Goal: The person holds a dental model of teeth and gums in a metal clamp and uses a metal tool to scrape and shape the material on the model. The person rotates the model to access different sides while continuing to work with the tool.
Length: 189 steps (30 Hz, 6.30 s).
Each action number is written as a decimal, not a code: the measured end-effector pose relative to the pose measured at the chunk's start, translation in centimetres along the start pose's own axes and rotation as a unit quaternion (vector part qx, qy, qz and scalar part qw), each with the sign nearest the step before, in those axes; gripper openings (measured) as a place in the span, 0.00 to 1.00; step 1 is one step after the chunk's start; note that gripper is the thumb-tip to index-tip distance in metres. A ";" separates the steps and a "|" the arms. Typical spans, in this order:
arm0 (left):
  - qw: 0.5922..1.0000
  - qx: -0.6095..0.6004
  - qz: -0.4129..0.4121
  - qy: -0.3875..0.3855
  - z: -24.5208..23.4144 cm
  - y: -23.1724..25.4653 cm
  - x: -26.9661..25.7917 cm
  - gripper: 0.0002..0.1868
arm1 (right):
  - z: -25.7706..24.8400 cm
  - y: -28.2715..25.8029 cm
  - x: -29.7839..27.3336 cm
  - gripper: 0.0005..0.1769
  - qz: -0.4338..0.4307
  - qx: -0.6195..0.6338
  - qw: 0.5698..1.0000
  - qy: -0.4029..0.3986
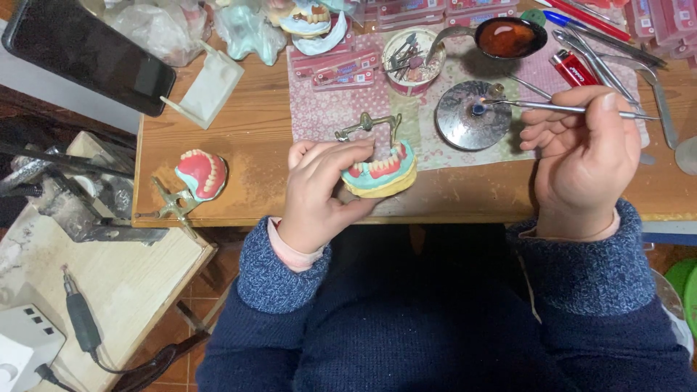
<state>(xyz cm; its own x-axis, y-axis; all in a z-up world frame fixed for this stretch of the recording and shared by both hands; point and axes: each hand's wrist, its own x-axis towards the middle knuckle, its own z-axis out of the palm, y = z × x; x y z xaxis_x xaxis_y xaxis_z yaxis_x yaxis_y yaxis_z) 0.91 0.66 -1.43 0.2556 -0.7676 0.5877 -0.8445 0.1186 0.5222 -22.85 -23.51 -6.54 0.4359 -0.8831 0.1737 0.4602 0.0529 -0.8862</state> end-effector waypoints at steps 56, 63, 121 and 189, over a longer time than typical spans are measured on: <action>0.968 -0.236 -0.080 -0.043 -1.0 3.4 2.5 0.27 | 7.2 -4.2 -3.0 0.14 -0.041 0.024 0.980 -0.194; 0.963 -0.247 -0.096 -0.047 -0.9 3.5 2.3 0.27 | 6.6 -4.0 -3.1 0.14 -0.047 0.026 0.978 -0.201; 0.997 0.009 -0.037 0.062 0.0 4.6 2.2 0.29 | 11.0 -8.0 -5.6 0.10 -0.293 -0.365 0.823 -0.322; 0.995 -0.071 -0.054 0.050 -0.5 4.7 1.8 0.28 | 5.6 -2.2 -3.2 0.18 0.059 0.152 0.975 -0.150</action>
<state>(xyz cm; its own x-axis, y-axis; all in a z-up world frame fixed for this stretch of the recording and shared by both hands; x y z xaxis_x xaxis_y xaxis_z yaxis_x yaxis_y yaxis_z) -2.32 0.19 2.37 0.3930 -0.7157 0.5773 -0.7361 0.1314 0.6640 -20.94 -18.19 -2.74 0.6855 -0.6888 0.2359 0.5808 0.3219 -0.7477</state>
